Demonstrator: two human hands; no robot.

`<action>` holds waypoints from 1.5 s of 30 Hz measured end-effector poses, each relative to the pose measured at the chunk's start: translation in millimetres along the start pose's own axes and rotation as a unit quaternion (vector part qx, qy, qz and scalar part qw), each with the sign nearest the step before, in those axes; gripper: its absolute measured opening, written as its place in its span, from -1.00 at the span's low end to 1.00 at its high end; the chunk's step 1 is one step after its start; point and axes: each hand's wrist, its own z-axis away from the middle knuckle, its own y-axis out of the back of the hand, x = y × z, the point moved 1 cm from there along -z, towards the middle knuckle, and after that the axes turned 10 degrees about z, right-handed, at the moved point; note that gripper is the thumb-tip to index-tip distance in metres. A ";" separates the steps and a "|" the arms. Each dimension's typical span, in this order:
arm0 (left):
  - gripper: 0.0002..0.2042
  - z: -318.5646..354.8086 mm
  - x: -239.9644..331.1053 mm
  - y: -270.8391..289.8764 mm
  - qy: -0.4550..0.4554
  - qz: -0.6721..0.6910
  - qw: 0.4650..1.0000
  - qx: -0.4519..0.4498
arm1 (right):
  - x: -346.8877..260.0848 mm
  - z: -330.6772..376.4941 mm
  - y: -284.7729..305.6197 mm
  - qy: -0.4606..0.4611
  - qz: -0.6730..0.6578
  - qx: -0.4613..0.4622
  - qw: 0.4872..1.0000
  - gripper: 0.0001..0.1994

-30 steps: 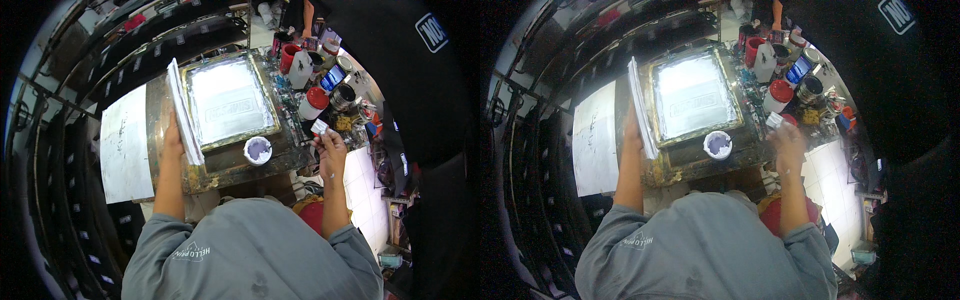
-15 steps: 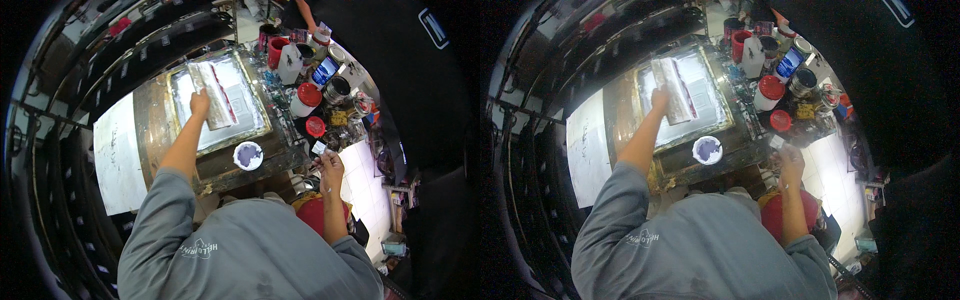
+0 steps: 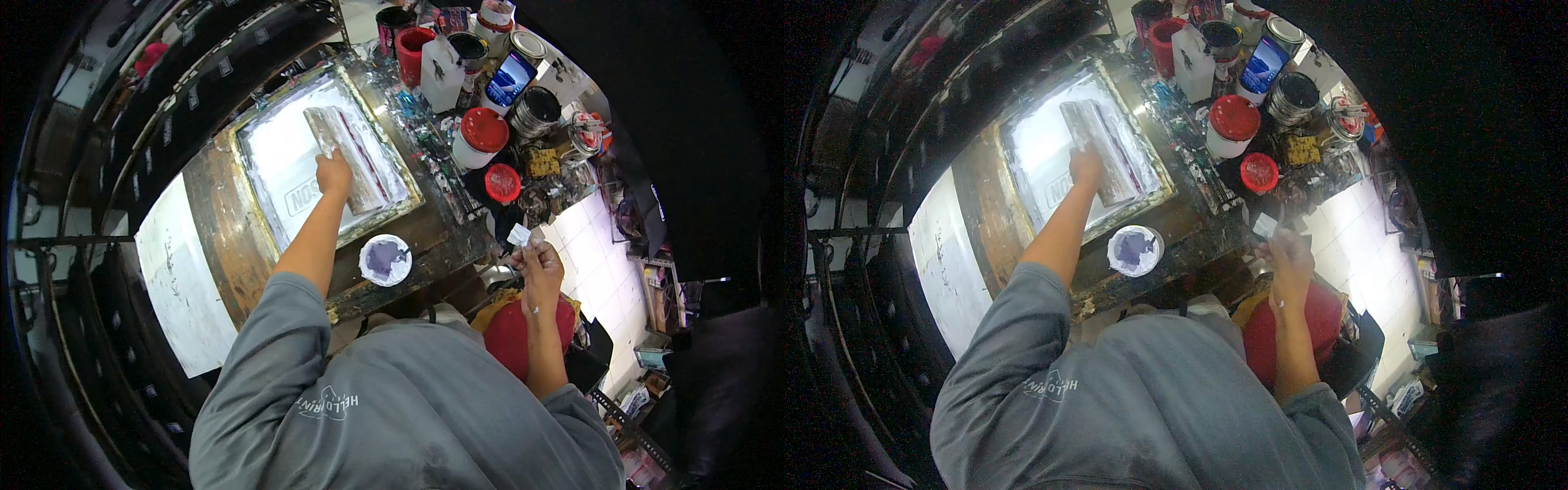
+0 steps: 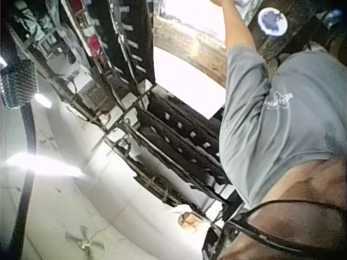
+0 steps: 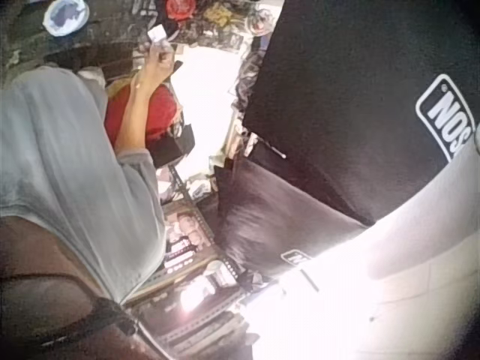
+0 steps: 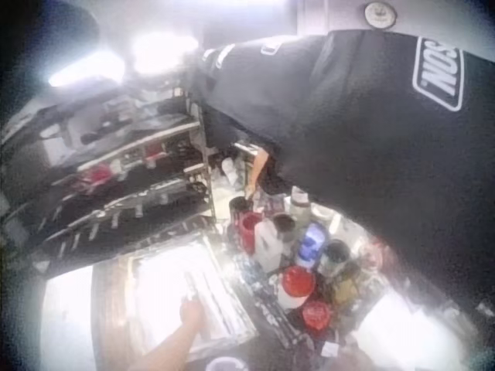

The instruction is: The person performs a series of screen-printing cycles by aligning a black bag on a printing bed, lowering the screen frame, and using a squeegee to spread white ink across the design. The person repeats this process for several bags while another person assists by placing and removing the bags from the workstation, and then the person uses a small tool to mix ink in a container and apply it to the screen.

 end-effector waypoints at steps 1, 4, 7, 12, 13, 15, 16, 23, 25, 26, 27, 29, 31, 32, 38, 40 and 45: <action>-0.42 -0.9 -0.3 -2.9 0.002 -0.004 1.000 0.000 | -1.2 -1.4 -2.0 -0.002 -0.005 0.001 1.000 -0.77; -0.42 -3.9 -2.2 -10.8 0.005 -0.012 1.000 0.000 | -0.8 -3.1 -4.7 -0.016 -0.005 0.003 1.000 -0.76; -0.41 -5.2 -5.3 -17.0 0.003 -0.009 1.000 0.003 | 2.4 -5.0 -5.6 -0.014 0.002 0.003 1.000 -0.77; -0.39 -7.9 -8.9 -19.0 0.003 0.004 1.000 0.006 | 33.5 -36.0 -42.9 -0.015 0.048 -0.027 0.998 -0.81; -0.39 -8.3 -10.3 -18.7 -0.003 0.009 1.000 0.009 | 60.7 -52.9 -60.2 0.036 0.078 -0.052 0.995 -0.79; -0.39 -8.4 -17.0 -16.3 -0.012 0.019 1.000 0.020 | 88.2 -81.7 -104.5 0.054 0.107 -0.142 0.983 -0.80; -0.39 -6.2 -12.8 -19.3 -0.009 0.021 1.000 0.013 | 119.2 -98.0 -123.2 0.044 0.056 -0.146 0.987 -0.79; -0.38 2.3 -10.6 -26.4 0.000 0.054 0.998 0.032 | 156.0 -139.5 -211.6 0.004 0.180 -0.099 0.979 -0.84; -0.38 3.1 -12.7 -29.6 0.006 0.061 0.997 0.037 | 158.0 -147.5 -210.9 -0.006 0.191 -0.117 0.975 -0.86; -0.38 1.5 -14.5 -32.2 0.012 0.059 0.997 0.039 | 157.5 -148.6 -209.9 -0.011 0.197 -0.126 0.972 -0.86; -0.38 1.1 -16.9 -34.7 0.017 0.057 0.997 0.041 | 157.9 -147.2 -208.9 -0.015 0.201 -0.129 0.971 -0.86; -0.39 -1.1 -20.6 -38.6 0.009 0.068 0.996 0.055 | 150.0 -147.7 -212.4 -0.017 0.203 -0.135 0.970 -0.86; -0.39 -3.7 -23.3 -41.1 0.004 0.069 0.996 0.053 | 144.1 -147.1 -212.4 -0.029 0.196 -0.144 0.970 -0.86; -0.39 -6.1 -23.8 -41.8 0.004 0.065 0.997 0.045 | 142.4 -146.3 -212.5 -0.035 0.191 -0.148 0.970 -0.86; -0.38 -13.8 -33.9 -45.9 -0.047 0.100 0.994 0.026 | 141.8 -148.2 -207.7 -0.063 0.208 -0.173 0.961 -0.68; -0.37 -13.9 -35.8 -45.3 -0.053 0.113 0.992 0.019 | 147.0 -148.3 -207.8 -0.047 0.201 -0.160 0.965 -0.75; -0.34 -21.4 -45.4 -47.1 -0.048 0.130 0.990 0.024 | 153.4 -147.6 -211.0 -0.037 0.185 -0.154 0.970 -0.86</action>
